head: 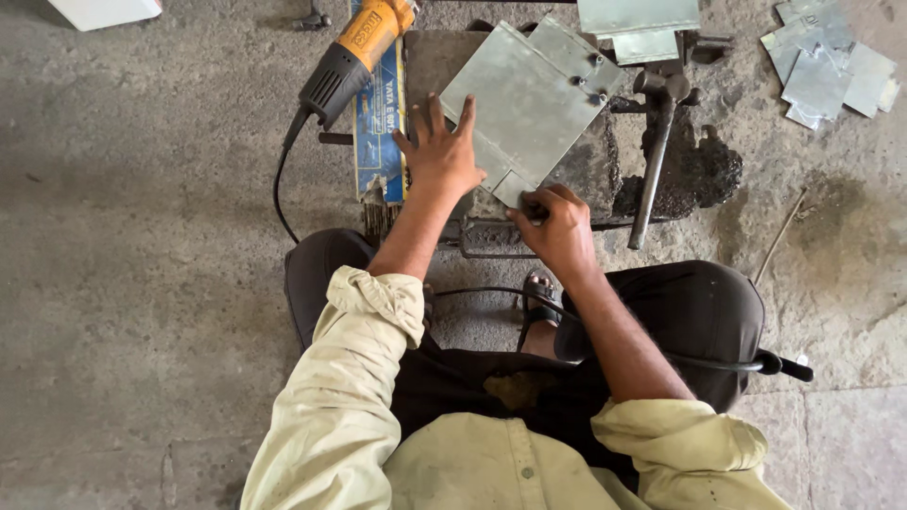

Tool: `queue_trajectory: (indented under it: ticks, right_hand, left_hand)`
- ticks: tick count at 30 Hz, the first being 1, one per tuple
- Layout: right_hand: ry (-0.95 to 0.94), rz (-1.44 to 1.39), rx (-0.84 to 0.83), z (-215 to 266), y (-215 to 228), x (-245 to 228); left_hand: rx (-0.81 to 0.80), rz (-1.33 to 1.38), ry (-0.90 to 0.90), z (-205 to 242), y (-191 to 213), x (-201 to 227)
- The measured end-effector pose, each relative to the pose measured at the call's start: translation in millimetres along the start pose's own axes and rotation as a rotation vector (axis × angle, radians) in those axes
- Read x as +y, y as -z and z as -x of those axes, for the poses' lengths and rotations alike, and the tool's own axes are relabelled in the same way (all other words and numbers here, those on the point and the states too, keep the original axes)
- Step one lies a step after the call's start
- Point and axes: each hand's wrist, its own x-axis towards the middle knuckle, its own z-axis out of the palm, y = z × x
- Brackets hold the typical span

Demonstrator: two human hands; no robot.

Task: The person sits on the floor and uses a hammer to flatten and align metal sheets on a workbench. They then use a welding torch to join the metal pieces, creating visible sparks and molten metal. The person repeatedly adjusts the metal sheets and welds different sections.

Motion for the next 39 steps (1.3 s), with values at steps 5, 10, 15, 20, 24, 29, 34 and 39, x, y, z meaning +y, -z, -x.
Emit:
queue_trajectory:
  ticks: [5, 10, 15, 20, 24, 29, 34, 39]
  right_hand:
    - [-0.043, -0.003, 0.065, -5, 4, -5]
    - [-0.124, -0.047, 0.029, -4, 0, 5]
    - [-0.067, -0.022, 0.119, -15, 3, 36]
    - [-0.096, -0.055, 0.195, -23, 22, 30]
    - [-0.084, -0.066, 0.207, -23, 21, 28]
    - [-0.073, 0.014, 0.177, -26, 14, 46]
    - [-0.144, -0.005, 0.156, -28, 19, 64]
    - [-0.090, 0.055, 0.217, -33, 28, 69]
  left_hand:
    - [0.002, -0.012, -0.021, 6, 1, -2]
    - [-0.002, -0.065, -0.003, 7, 2, 4]
    - [0.014, -0.001, 0.001, 10, -5, 12]
    - [0.074, -0.010, 0.000, 8, -17, 23]
    - [0.110, -0.060, -0.079, 1, -23, 23]
    - [-0.012, -0.073, -0.113, 1, -22, 24]
    - [0.074, -0.029, -0.160, 16, -20, 37]
    - [0.167, -0.062, -0.193, 22, -25, 47]
